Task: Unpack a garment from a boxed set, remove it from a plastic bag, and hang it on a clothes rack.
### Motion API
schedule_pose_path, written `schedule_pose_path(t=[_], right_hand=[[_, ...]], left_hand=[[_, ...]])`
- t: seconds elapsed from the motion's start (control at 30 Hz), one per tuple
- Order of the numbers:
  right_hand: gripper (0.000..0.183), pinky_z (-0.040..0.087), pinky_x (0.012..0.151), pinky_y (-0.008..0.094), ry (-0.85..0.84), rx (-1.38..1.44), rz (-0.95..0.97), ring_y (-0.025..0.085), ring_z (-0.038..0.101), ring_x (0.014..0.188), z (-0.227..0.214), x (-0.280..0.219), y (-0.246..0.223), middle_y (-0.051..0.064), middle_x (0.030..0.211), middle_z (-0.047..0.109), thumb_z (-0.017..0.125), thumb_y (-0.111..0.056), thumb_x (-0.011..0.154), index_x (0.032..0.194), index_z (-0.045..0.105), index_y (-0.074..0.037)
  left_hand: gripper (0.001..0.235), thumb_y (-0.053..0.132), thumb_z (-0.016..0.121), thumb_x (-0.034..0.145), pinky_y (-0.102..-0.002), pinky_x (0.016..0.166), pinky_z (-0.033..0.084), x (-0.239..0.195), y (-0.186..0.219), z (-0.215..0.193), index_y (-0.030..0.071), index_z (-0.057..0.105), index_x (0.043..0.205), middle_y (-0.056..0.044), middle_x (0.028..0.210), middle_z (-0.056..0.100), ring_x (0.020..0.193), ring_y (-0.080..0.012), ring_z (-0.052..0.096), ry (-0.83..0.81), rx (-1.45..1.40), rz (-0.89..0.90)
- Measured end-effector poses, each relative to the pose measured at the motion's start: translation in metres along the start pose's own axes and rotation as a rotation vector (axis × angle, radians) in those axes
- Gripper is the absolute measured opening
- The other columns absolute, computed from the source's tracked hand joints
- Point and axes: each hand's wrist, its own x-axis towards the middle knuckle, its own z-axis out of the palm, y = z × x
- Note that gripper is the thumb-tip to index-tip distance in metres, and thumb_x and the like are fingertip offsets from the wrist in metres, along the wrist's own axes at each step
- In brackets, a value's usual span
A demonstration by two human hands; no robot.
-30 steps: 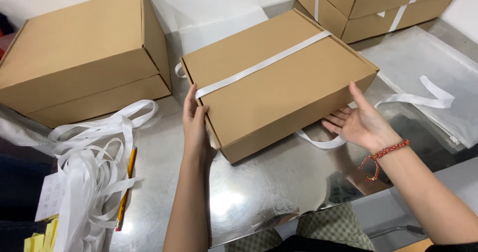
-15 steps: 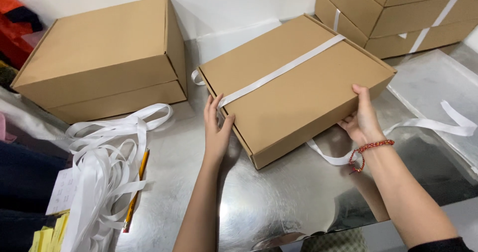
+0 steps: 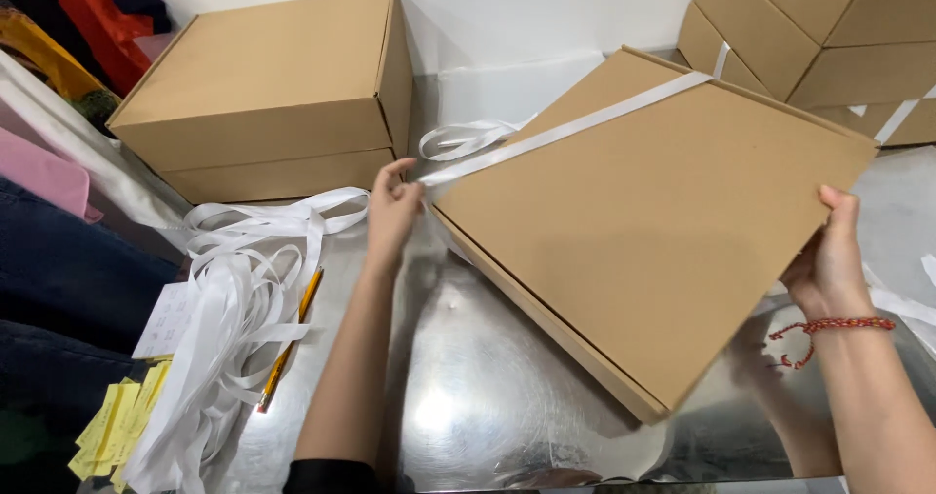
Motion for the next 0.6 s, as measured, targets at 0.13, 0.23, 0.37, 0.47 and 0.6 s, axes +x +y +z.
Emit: schedule_pose_path(t=[0.13,0.23,0.37,0.47,0.6], right_hand=[[0.092,0.032,0.105,0.047,0.023,-0.109,-0.009,0.034,0.042,0.132,-0.016,0.002,-0.009,0.020,0.163,0.039,0.032,-0.075,0.089,0.159,0.038,-0.016],[0.073,0.033,0.098,0.038,0.025,-0.128,-0.077,0.025,0.041,0.121,-0.031,0.009,-0.003,0.014,0.153,0.043,0.033,-0.072,0.100,0.146,0.042,-0.017],[0.081,0.023,0.111,0.055,0.065,-0.242,-0.044,0.041,0.029,0.143,-0.030,-0.012,-0.016,0.020,0.167,0.025,0.030,-0.066,0.095,0.159,0.029,-0.017],[0.083,0.021,0.114,0.055,0.059,-0.273,-0.023,0.039,0.027,0.145,-0.037,-0.013,-0.019,0.018,0.168,0.024,0.030,-0.065,0.095,0.160,0.030,-0.014],[0.075,0.022,0.110,0.057,0.080,-0.272,-0.210,0.046,0.026,0.142,-0.065,0.003,0.003,0.027,0.165,0.023,0.031,-0.060,0.106,0.161,0.029,-0.008]], left_hand=[[0.033,0.009,0.057,0.101,-0.022,0.062,0.047,0.016,0.029,-0.050,0.013,0.071,0.130,-0.001,0.104,0.065,0.069,-0.0075,0.051,0.046,-0.386,-0.008],[0.025,0.001,0.061,0.104,-0.022,0.069,0.054,0.009,0.065,-0.070,0.007,0.065,0.128,-0.003,0.088,0.067,0.075,-0.0110,0.064,0.335,-0.567,0.342],[0.025,0.012,0.044,0.108,-0.025,0.073,0.058,-0.007,0.101,-0.083,0.014,0.064,0.123,-0.002,0.106,0.070,0.085,-0.0129,0.070,0.822,-0.451,0.556],[0.027,0.012,0.044,0.106,-0.027,0.080,0.053,0.001,0.103,-0.066,0.015,0.059,0.128,-0.003,0.122,0.062,0.095,-0.0145,0.061,0.757,-0.179,0.834],[0.026,0.007,0.056,0.100,-0.035,0.105,0.043,0.010,0.079,-0.014,0.006,0.065,0.124,-0.009,0.129,0.064,0.118,-0.0217,0.053,0.495,0.159,0.803]])
